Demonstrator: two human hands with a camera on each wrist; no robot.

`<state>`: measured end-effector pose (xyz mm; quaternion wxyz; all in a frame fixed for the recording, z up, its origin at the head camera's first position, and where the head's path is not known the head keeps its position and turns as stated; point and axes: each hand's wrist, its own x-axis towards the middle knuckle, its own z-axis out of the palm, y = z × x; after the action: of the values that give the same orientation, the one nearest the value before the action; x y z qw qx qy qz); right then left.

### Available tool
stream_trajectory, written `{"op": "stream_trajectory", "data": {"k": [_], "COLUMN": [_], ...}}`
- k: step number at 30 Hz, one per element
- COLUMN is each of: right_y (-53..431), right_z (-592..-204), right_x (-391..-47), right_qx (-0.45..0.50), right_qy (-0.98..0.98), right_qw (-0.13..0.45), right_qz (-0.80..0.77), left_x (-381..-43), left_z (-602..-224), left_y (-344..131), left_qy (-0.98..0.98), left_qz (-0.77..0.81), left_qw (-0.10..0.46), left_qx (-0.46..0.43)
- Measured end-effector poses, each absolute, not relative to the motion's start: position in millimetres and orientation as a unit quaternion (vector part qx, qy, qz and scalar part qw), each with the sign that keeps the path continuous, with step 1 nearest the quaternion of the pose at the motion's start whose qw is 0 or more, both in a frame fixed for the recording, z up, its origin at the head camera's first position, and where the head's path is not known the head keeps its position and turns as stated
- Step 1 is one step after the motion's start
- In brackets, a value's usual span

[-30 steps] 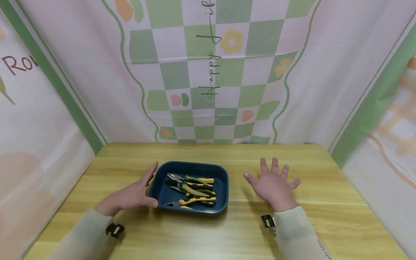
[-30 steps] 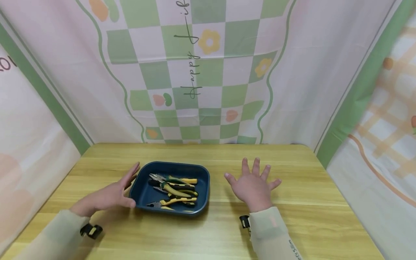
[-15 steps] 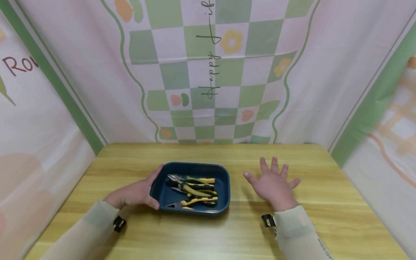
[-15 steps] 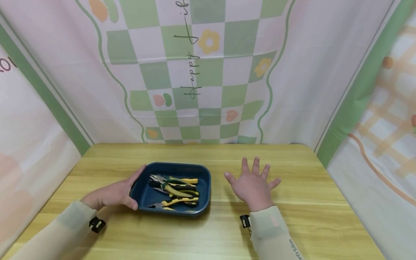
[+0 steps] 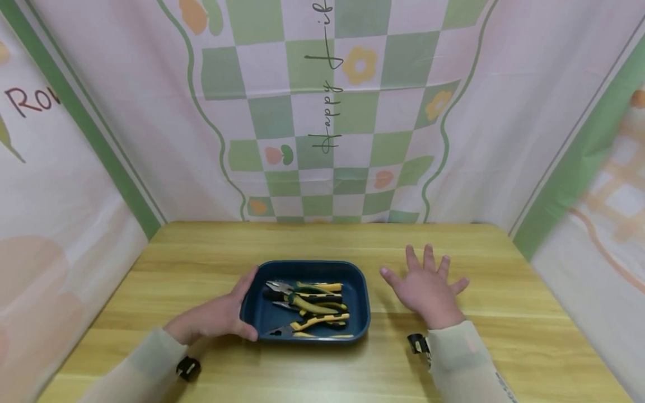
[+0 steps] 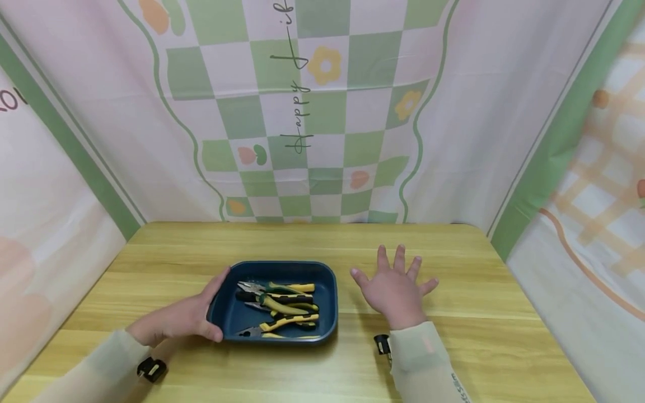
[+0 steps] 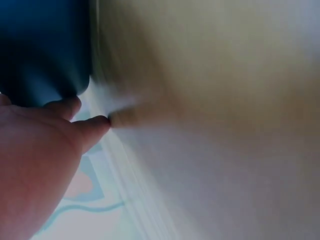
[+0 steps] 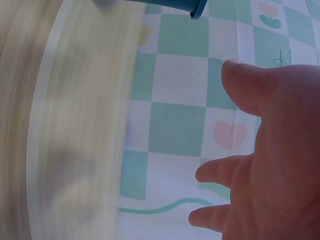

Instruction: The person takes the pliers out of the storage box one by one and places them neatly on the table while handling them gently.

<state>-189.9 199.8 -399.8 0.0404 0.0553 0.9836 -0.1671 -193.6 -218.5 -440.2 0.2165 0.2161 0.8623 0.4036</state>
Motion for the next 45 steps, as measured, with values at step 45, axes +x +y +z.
{"op": "stream_trajectory", "data": {"k": [45], "right_y": [230.5], "right_z": [-394.7], "right_x": [-182.1], "right_qx": [0.041], "right_qy": [0.981], "right_qw": [0.035], "right_qz": [-0.186], "left_x": [-137.2], "left_z": [-437.8], "left_y": [-160.5], "left_qy": [0.868], "left_qz": [0.438], "left_qw": [0.202], "left_qx": [0.115]}}
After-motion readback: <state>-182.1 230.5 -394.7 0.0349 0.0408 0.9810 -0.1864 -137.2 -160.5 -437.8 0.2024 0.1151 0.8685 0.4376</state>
